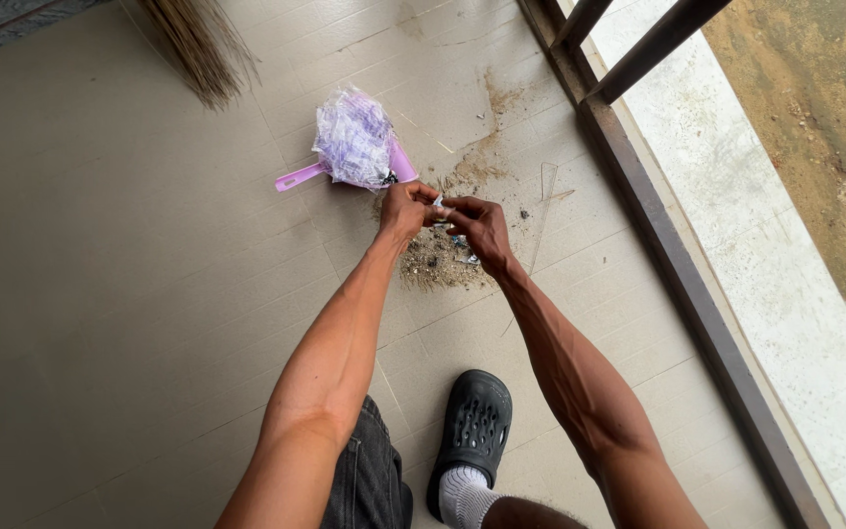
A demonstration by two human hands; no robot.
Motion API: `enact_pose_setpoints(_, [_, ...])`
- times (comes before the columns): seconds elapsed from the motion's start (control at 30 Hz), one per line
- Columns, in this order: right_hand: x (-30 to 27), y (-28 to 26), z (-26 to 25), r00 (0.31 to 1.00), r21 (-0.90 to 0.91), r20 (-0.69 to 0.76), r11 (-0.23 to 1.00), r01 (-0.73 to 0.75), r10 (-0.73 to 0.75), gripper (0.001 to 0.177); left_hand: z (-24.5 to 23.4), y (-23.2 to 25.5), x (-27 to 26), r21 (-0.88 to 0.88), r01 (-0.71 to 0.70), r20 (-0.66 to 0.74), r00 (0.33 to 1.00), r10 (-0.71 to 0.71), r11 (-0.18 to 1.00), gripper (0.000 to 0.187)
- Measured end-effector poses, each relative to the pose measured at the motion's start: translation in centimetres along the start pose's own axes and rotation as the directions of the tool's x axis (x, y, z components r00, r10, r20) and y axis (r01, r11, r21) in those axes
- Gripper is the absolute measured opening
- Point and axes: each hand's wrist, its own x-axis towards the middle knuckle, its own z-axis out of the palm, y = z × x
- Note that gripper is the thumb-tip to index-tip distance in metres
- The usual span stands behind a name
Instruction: The person picks up shredded paper and small debris from the floor by hand and places it into a purple dustpan.
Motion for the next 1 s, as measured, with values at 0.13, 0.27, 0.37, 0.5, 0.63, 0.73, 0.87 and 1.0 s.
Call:
enact_pose_setpoints(0.13, [-0.4,-0.5,1.0,0.995,-0.157,0.025,0.983,0.097,-0.095,0.038,-0.6,0.4,-0.7,-0.037,0.025,0.0,1.0,-0.025,0.999,0.017])
enact_pose_setpoints(0.27, [0.6,-0.3,1.4,0.993,-0.146,-0.116,0.988,-0.05,0.033,0.019,-1.4,0.2,-0.6,0.002,0.033,0.026,0.999,-0.033,0.999,0.02])
enact_pose_setpoints(0.37, [1.0,0.0,1.1,0.988,-0.132,-0.151,0.99,-0.054,0.033,0.014,-1.9,-0.2,-0.6,-0.112,0.02,0.103,0.995,-0.008,0.994,0.02])
enact_pose_setpoints(0.5, [0.6,-0.5,1.4,0.987,-0.07,-0.157,0.996,-0.056,0.045,0.013,-2.0,0.3,-1.2,0.0,0.001,0.155,0.988,-0.001,1.0,0.027])
enact_pose_setpoints(0.63, [0.4,-1.3,1.4,0.998,0.022,-0.057,1.0,-0.021,0.022,0.013,-2.3,1.2,-2.1,0.074,-0.003,0.092,0.996,-0.004,0.997,0.015])
enact_pose_setpoints(0.73, [0.5,-0.8,1.3,0.998,0.026,0.064,1.0,-0.004,0.003,0.021,-2.2,1.5,-2.4,0.158,-0.011,0.052,0.999,0.003,0.987,0.009])
enact_pose_setpoints(0.87, [1.2,0.2,1.6,1.0,-0.048,0.004,0.999,0.006,-0.005,0.012,-1.8,1.4,-2.1,0.18,0.005,0.005,1.0,-0.006,0.984,0.007])
enact_pose_setpoints(1.0, [2.1,0.6,1.4,0.997,-0.003,0.072,1.0,-0.015,0.015,0.015,-2.3,0.8,-1.3,0.216,0.038,-0.022,0.999,-0.034,0.976,0.011])
